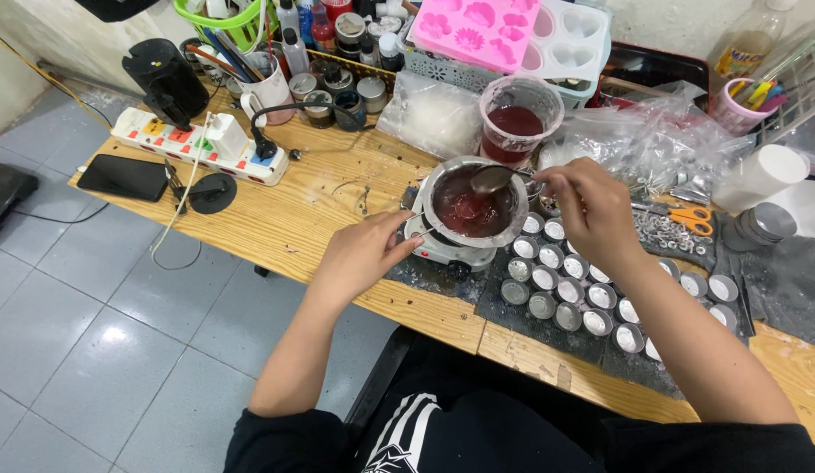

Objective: The person is stirring and melting wax in a small pot on a hot plate, eventually pouring it into a cup.

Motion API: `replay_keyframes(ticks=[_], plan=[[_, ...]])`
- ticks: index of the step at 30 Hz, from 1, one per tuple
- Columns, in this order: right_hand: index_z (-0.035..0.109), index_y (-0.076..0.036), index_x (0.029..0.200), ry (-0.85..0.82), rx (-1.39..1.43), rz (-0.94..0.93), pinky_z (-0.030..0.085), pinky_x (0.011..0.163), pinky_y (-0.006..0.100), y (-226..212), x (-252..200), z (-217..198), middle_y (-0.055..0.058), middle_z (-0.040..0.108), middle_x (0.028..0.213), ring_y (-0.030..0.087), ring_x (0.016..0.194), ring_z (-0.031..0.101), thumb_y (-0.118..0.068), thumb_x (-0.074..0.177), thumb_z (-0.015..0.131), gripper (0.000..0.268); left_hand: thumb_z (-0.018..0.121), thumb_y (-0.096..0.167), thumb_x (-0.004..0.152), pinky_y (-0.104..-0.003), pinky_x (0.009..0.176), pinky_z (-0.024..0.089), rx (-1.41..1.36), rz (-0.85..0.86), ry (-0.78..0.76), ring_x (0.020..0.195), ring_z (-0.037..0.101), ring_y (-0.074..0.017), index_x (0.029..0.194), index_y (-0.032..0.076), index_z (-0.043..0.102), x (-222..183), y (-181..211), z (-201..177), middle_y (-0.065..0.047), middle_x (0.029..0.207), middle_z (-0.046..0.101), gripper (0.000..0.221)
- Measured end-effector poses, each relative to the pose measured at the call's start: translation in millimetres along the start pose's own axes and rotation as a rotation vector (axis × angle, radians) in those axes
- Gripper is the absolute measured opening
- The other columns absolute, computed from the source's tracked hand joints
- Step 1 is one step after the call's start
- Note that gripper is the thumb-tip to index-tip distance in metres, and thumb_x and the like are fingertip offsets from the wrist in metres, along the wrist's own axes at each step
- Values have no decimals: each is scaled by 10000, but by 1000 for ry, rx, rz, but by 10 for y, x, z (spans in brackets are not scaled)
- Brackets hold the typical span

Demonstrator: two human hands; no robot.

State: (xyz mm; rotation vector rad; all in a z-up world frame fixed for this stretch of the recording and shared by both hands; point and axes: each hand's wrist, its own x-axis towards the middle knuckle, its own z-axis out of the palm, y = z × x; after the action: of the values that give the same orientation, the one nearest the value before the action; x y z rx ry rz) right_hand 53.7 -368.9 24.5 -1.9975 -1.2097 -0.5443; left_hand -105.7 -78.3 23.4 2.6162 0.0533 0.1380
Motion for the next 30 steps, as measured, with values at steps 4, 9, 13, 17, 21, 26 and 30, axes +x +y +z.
replay_keyframes(ticks=[4,9,13,17,21,26,30], plan=[[710,-25,1098,-30,-85,-110,501,726,375,-234,95,-126,91,652,901,238,832,604,-55,1064,616,105,629,511,951,-378,636,540,54,-25,-16,717,687,-208,1285,131,651,-18,-38,128,-55,783,691,507],[722,-8,1037,-141,-185,-174,502,644,353,-343,108,-50,97,657,848,255,812,629,-79,1004,656,102,636,498,936,-395,596,558,43,5,56,704,718,-226,1260,85,645,-47,-81,227,-60,840,698,525],[741,-31,1011,-149,-86,95,462,603,293,-3,-149,196,63,683,796,141,665,589,-93,1073,608,160,651,510,932,-414,603,547,56,-10,70,698,720,-238,1247,95,660,-71,-12,209,-56,793,708,521],[755,-28,1075,-38,427,669,372,480,250,10,-171,289,41,705,745,52,538,503,-169,1079,540,258,655,506,931,-399,582,545,26,3,86,687,716,-240,1241,91,664,-75,-26,240,-62,800,709,518],[745,-47,1140,-68,242,457,405,525,241,-77,-97,166,44,722,803,75,629,570,-130,1092,544,222,652,478,943,-391,573,537,-5,-18,77,637,703,-247,1225,99,677,-97,21,246,-65,772,697,473],[751,-75,1114,-175,-148,-206,551,735,326,-102,236,-106,57,739,995,197,937,654,-110,1018,631,157,617,492,966,-385,571,542,-3,-94,18,618,703,-230,1228,112,680,-91,128,232,-69,722,686,466],[754,-61,1037,-397,-323,-434,581,821,384,-390,522,-309,90,737,1018,268,1019,684,-54,814,674,237,634,504,947,-412,556,529,81,-37,193,619,699,-248,1222,115,715,-117,117,334,-60,772,705,483]])
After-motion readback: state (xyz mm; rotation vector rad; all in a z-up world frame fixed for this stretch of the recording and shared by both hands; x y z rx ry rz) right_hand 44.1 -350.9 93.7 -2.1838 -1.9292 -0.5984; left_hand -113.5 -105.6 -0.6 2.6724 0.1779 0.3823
